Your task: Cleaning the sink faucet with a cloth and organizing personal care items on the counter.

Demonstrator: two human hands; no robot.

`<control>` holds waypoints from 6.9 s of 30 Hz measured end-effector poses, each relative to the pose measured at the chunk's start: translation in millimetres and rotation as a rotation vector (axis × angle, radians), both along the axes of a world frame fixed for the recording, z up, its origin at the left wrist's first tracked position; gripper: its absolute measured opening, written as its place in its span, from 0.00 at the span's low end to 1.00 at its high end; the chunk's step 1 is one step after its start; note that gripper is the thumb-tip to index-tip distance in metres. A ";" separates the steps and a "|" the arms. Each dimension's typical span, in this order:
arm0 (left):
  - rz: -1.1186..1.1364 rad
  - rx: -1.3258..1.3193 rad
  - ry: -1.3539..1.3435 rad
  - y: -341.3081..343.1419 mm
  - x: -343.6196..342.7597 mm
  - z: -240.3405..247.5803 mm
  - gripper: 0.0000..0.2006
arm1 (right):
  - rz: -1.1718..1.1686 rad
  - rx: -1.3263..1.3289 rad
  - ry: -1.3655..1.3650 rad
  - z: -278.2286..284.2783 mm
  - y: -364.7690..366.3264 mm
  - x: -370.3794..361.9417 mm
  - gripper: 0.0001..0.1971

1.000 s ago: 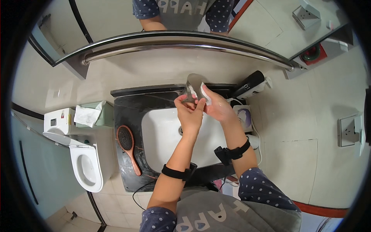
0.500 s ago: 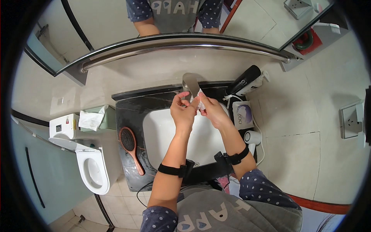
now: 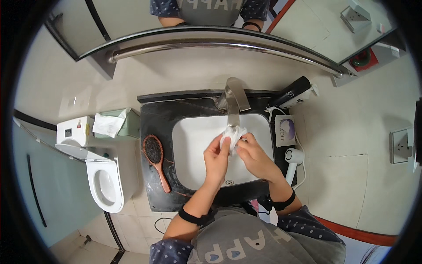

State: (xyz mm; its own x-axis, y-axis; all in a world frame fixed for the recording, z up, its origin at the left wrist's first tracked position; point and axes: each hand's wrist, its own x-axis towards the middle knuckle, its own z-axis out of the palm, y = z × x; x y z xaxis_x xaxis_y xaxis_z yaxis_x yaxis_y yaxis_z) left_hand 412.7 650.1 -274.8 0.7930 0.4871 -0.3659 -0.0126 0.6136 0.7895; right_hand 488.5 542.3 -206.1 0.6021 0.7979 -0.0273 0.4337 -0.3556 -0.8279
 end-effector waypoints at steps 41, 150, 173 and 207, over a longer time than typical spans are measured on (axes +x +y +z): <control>0.054 1.109 -0.096 62.1 99.9 -3.7 0.03 | -0.357 0.268 0.816 -63.2 -9.1 40.5 0.23; -0.414 0.678 0.078 57.4 127.9 33.9 0.40 | -0.419 0.733 -0.029 -159.4 72.0 109.2 0.27; -0.537 0.818 0.086 62.0 130.0 34.2 0.41 | -0.137 0.529 -0.158 -125.0 35.5 156.0 0.31; -0.155 0.634 0.083 76.5 62.9 52.7 0.33 | -0.257 0.275 -0.116 -157.3 25.1 122.1 0.31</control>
State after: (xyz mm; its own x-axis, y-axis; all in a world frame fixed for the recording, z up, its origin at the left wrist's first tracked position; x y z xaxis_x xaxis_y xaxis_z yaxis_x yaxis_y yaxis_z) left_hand 475.6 726.6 -222.1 0.8530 0.5106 -0.1086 0.1149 0.0192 0.9932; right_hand 610.6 567.4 -363.4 0.7697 0.5890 0.2462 0.4555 -0.2364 -0.8583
